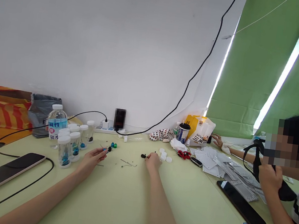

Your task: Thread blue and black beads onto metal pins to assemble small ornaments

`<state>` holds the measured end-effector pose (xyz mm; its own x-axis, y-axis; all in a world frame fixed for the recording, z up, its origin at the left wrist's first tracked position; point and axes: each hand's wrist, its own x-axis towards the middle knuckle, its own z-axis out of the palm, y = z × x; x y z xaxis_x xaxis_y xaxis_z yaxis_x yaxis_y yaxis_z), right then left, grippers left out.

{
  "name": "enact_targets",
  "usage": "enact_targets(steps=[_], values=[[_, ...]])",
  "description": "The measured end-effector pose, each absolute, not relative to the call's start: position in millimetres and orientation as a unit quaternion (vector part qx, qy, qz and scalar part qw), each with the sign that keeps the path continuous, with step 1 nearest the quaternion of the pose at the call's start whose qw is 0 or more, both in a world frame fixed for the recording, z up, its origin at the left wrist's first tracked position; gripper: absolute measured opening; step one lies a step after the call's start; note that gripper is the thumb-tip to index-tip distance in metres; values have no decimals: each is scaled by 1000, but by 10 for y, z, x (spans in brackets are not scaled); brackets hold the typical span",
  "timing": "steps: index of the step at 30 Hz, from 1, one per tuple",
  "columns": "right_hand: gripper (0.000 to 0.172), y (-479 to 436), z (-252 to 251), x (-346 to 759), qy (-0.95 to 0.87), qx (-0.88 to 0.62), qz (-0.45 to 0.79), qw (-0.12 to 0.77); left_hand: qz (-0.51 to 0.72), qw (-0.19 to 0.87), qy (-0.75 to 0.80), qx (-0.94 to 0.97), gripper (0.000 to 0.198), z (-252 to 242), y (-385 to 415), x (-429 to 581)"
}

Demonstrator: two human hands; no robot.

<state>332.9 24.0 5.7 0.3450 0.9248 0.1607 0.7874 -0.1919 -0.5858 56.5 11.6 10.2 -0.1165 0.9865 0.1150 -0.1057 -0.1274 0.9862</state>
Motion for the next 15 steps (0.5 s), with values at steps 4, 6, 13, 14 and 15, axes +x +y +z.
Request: enact_targets(steps=[4,6,13,14,15], values=[[8,242,121,3208,-594,-709,104,366,578,477,445,489,13,102,95,571],[4,220,152,3069,-631,-658,121,392,570,486,432,503,13,109,74,584],[11,-23,148,2418,-736,-500,208,406,521,515,384,562,11,94,16,664],[12,-51,143,2370,-742,-489,212,407,517,517,376,569,10,86,15,669],[13,-73,138,2340,-745,-480,219,408,514,517,371,575,9,79,16,671]])
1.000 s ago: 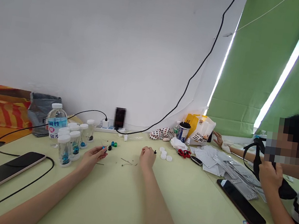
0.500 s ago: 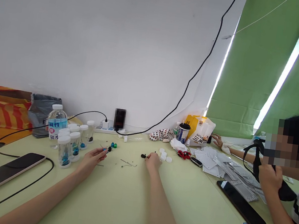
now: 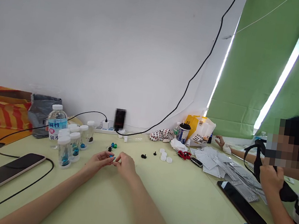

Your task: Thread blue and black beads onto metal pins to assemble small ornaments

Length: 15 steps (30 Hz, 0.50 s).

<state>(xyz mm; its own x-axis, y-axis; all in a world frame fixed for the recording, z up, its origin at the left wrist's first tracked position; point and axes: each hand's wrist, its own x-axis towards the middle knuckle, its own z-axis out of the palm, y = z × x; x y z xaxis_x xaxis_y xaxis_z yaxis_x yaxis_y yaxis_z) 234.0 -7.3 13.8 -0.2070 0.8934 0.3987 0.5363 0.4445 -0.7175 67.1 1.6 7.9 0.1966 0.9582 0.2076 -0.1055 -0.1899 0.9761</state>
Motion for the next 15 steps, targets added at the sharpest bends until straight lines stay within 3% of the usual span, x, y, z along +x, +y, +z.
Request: enact_targets(steps=[6,10,15], values=[[9,-58,86,2373,-733,-455,281,420,507,509,363,593,7,63,30,668],[15,-15,49,2371,-720,-452,283,444,494,504,362,609,7,77,10,684],[10,-17,19,2307,-712,-461,277,452,475,496,368,627,8,91,-17,688]])
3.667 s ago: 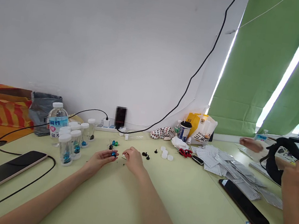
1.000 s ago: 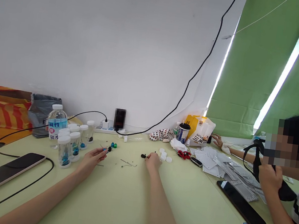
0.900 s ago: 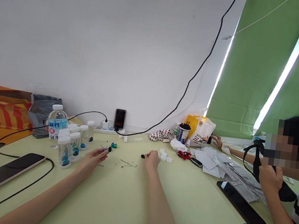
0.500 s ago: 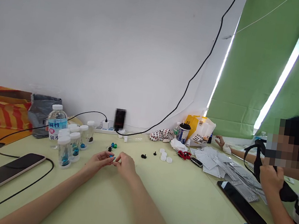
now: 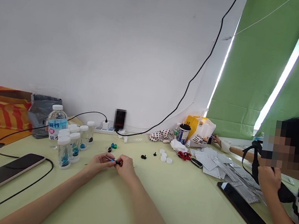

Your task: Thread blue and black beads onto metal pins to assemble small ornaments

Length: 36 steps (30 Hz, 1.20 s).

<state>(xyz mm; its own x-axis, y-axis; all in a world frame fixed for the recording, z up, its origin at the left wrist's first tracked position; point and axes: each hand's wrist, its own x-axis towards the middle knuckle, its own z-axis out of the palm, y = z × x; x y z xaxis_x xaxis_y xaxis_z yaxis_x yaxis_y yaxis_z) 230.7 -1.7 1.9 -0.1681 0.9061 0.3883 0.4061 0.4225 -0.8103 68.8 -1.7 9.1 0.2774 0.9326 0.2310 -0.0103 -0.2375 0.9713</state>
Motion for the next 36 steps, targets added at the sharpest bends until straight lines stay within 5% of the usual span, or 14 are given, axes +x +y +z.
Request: enact_targets(steps=[25,36], values=[[9,-22,-36,2262,-687,-454,308,477,464,440,401,656,13,-25,56,668],[40,-49,3,2306,-629,-353,502,477,487,457,388,635,11,-66,129,631]])
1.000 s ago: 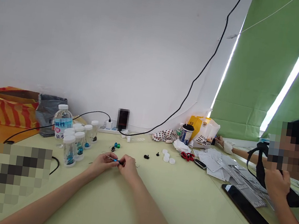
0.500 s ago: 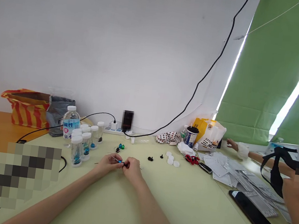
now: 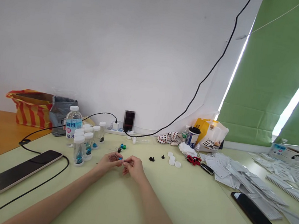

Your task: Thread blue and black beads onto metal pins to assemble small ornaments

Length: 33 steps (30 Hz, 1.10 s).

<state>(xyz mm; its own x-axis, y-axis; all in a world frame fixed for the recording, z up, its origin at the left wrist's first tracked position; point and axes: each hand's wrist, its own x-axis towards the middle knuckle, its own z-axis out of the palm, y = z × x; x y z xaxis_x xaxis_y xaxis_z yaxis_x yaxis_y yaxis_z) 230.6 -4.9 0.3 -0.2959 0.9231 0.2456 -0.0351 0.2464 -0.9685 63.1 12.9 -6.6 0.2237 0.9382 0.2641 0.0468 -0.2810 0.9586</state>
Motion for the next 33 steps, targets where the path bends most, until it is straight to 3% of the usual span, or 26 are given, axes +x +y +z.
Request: enact_targets(steps=[7,18,25,33], values=[[54,-55,37,2307,-579,-339,556,491,495,475,364,630,9,-29,83,637],[57,-95,85,2213,-536,-352,555,530,528,474,380,593,6,52,-4,670],[61,-108,67,2259,-517,-364,560,535,532,507,371,567,27,128,-24,751],[60,-143,-125,2302,-495,-378,585,520,524,542,363,548,36,-18,-113,880]])
